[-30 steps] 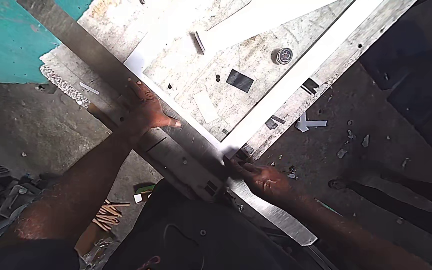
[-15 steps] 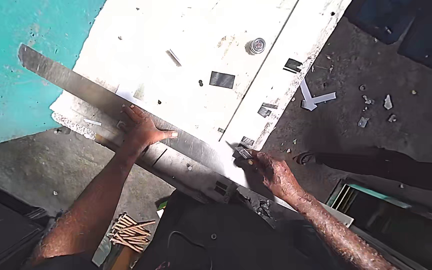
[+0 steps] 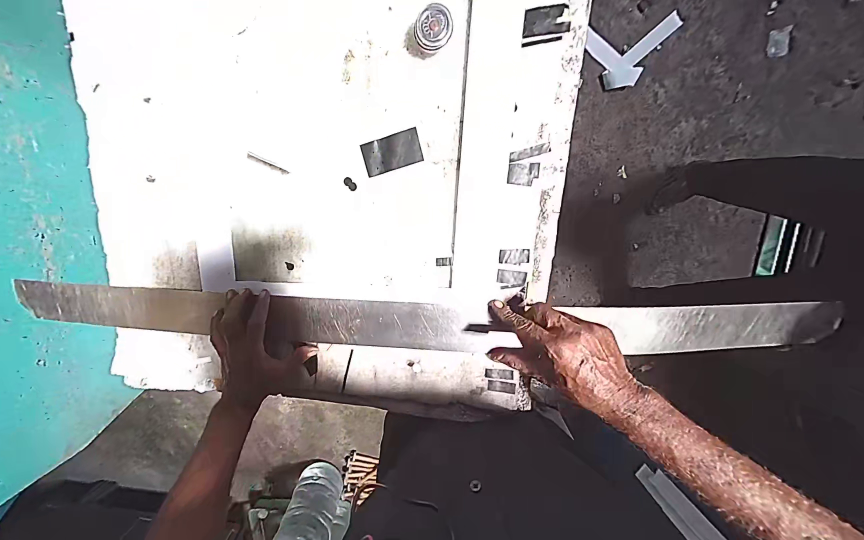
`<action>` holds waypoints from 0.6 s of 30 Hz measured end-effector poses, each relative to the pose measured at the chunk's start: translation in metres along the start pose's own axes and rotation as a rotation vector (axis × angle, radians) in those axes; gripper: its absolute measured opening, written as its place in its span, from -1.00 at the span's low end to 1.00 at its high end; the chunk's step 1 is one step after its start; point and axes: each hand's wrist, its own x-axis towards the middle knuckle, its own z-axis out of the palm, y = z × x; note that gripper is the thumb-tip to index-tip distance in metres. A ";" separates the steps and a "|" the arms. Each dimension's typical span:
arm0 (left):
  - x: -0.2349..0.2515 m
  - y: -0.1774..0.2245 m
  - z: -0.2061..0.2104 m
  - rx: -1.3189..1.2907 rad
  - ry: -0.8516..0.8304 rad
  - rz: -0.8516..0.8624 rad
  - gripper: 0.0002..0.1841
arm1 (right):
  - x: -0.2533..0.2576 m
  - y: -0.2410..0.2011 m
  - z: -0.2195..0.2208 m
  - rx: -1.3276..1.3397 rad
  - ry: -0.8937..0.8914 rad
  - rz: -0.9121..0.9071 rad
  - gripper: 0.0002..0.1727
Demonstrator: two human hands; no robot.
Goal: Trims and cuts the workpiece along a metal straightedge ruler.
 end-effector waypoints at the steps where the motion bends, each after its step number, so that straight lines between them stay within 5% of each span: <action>1: 0.002 -0.005 0.001 -0.007 0.007 0.025 0.23 | 0.000 -0.001 0.001 -0.014 0.010 0.004 -0.28; 18: 0.002 -0.016 0.009 -0.047 0.110 0.073 0.08 | -0.004 -0.020 0.003 -0.126 0.060 0.034 -0.27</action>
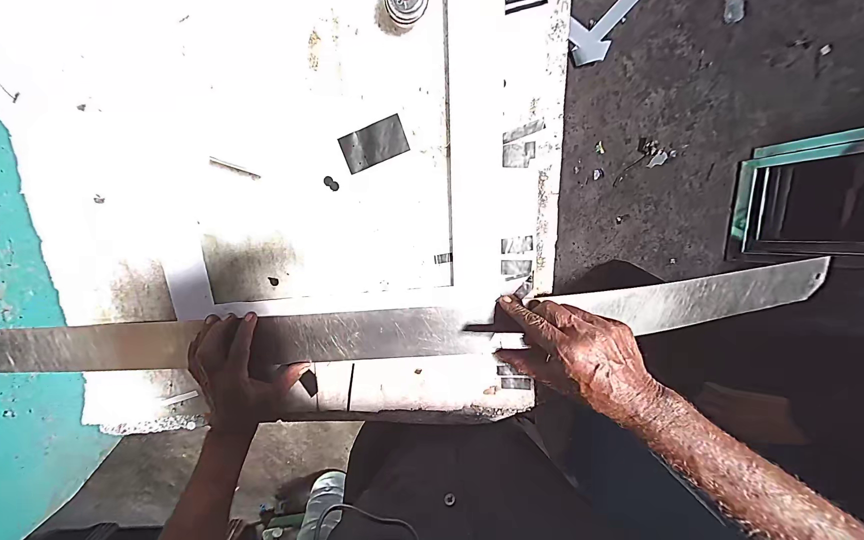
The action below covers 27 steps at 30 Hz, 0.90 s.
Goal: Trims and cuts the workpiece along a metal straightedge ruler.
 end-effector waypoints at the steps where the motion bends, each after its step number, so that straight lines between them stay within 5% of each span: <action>1: 0.000 -0.001 0.001 -0.003 0.007 0.001 0.09 | 0.000 0.000 0.000 -0.004 0.000 -0.002 -0.26; 27: -0.003 -0.001 0.002 0.025 0.032 0.013 0.05 | 0.003 -0.002 -0.002 -0.030 -0.019 0.000 -0.31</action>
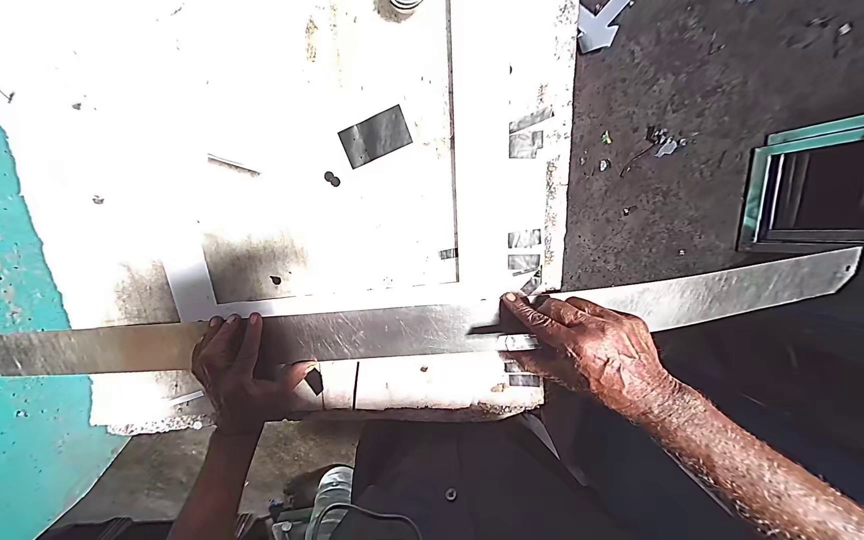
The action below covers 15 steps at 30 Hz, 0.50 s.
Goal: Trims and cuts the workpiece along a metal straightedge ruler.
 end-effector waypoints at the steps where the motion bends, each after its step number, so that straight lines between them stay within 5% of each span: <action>1: 0.000 0.000 0.000 0.001 0.001 0.001 0.05 | 0.000 0.000 0.000 0.001 0.005 0.004 -0.31; 15: -0.002 0.006 0.003 -0.022 -0.016 -0.029 0.09 | -0.002 -0.009 -0.010 -0.015 -0.144 0.030 -0.29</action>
